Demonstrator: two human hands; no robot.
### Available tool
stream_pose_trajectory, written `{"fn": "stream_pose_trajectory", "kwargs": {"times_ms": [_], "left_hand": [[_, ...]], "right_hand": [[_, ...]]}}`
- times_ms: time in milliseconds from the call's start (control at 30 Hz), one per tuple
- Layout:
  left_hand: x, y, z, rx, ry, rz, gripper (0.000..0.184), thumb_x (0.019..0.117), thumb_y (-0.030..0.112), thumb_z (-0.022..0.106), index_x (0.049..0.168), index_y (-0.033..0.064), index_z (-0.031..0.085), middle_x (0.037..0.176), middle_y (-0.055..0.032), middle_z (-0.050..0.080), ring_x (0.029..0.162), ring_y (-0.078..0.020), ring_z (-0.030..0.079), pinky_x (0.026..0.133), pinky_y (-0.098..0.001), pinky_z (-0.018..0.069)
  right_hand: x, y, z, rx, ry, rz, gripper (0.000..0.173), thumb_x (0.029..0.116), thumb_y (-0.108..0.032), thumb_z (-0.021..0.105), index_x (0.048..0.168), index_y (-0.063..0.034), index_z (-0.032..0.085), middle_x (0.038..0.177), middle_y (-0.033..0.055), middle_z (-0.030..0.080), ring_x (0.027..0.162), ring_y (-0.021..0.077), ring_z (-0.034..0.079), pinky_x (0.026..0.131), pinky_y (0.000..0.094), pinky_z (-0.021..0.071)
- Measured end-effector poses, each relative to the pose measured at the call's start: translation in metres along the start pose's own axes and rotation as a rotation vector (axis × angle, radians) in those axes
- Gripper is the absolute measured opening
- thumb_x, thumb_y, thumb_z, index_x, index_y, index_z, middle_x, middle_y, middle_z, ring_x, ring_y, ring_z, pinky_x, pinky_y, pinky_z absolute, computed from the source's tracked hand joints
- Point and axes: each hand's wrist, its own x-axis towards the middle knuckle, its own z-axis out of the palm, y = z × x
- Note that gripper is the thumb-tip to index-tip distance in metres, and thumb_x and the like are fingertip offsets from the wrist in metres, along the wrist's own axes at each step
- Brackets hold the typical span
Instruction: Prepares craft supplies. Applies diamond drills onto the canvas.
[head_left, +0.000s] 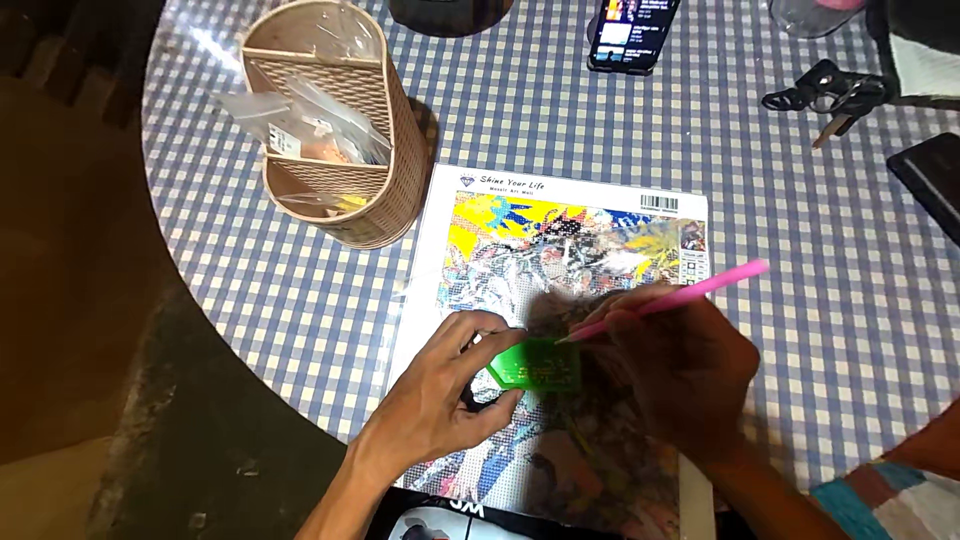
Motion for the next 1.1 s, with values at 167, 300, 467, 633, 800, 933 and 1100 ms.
{"fn": "stream_pose_trajectory", "kwargs": {"times_ms": [167, 300, 467, 633, 800, 933, 1100], "left_hand": [[0.001, -0.001, 0.001, 0.002, 0.019, 0.031, 0.044, 0.09, 0.035, 0.073, 0.127, 0.0108, 0.07, 0.121, -0.0063, 0.065, 0.112, -0.0105, 0.058, 0.094, -0.0218, 0.0493], [0.001, -0.002, 0.0, -0.008, 0.014, 0.046, 0.045, 0.0906, 0.035, 0.073, 0.129, 0.0114, 0.069, 0.124, -0.0079, 0.065, 0.114, -0.0125, 0.058, 0.096, -0.0231, 0.0485], [0.0, -0.002, 0.001, 0.004, 0.009, 0.039, 0.047, 0.0921, 0.039, 0.071, 0.131, 0.0126, 0.069, 0.125, -0.0087, 0.065, 0.116, -0.0139, 0.058, 0.098, -0.0243, 0.0481], [0.001, 0.0, -0.001, 0.023, -0.007, 0.023, 0.046, 0.0919, 0.038, 0.071, 0.13, 0.0125, 0.069, 0.122, -0.0082, 0.065, 0.115, -0.0136, 0.058, 0.098, -0.0233, 0.0478], [0.001, 0.0, 0.0, 0.016, 0.002, 0.029, 0.045, 0.0908, 0.036, 0.073, 0.129, 0.0131, 0.069, 0.121, -0.0071, 0.065, 0.115, -0.0142, 0.058, 0.099, -0.0243, 0.0478], [0.001, 0.0, 0.0, 0.027, 0.006, 0.042, 0.044, 0.0917, 0.037, 0.072, 0.129, 0.0126, 0.069, 0.122, -0.0075, 0.065, 0.115, -0.0138, 0.058, 0.099, -0.0232, 0.0467], [0.0, 0.0, 0.0, 0.02, 0.008, 0.034, 0.043, 0.0908, 0.035, 0.073, 0.128, 0.0128, 0.07, 0.122, -0.0078, 0.066, 0.115, -0.0144, 0.058, 0.099, -0.0242, 0.0475]], "right_hand": [[0.039, 0.008, 0.028, -0.033, 0.01, -0.035, 0.007, 0.1003, -0.009, 0.063, 0.104, -0.0035, 0.06, 0.088, -0.0012, 0.072, 0.076, 0.0061, 0.072, 0.066, 0.0243, 0.0634], [0.066, 0.022, 0.06, -0.012, -0.013, 0.004, 0.009, 0.0992, -0.005, 0.065, 0.105, 0.0009, 0.061, 0.087, 0.0051, 0.073, 0.073, 0.0125, 0.075, 0.063, 0.0281, 0.0657], [0.082, 0.037, 0.082, -0.048, -0.113, 0.044, 0.011, 0.1015, -0.011, 0.064, 0.106, -0.0007, 0.062, 0.087, 0.0045, 0.072, 0.075, 0.0111, 0.073, 0.065, 0.0259, 0.0643], [0.084, 0.046, 0.085, -0.114, -0.12, 0.012, 0.01, 0.1001, -0.01, 0.066, 0.104, -0.0014, 0.062, 0.088, 0.0041, 0.073, 0.074, 0.0102, 0.074, 0.062, 0.0245, 0.0639], [0.082, 0.051, 0.082, -0.207, -0.126, -0.068, 0.012, 0.1007, -0.012, 0.064, 0.103, 0.0002, 0.064, 0.086, 0.0036, 0.07, 0.07, 0.0042, 0.068, 0.058, 0.0189, 0.0582], [0.081, 0.05, 0.08, -0.306, -0.165, -0.111, 0.015, 0.1012, -0.015, 0.064, 0.1, -0.0001, 0.065, 0.085, 0.0041, 0.069, 0.072, 0.0034, 0.067, 0.062, 0.018, 0.0572], [0.078, 0.047, 0.079, -0.416, -0.211, -0.186, 0.021, 0.1024, -0.02, 0.061, 0.097, -0.0007, 0.068, 0.082, 0.0055, 0.067, 0.066, 0.005, 0.06, 0.058, 0.0188, 0.0511]]}}
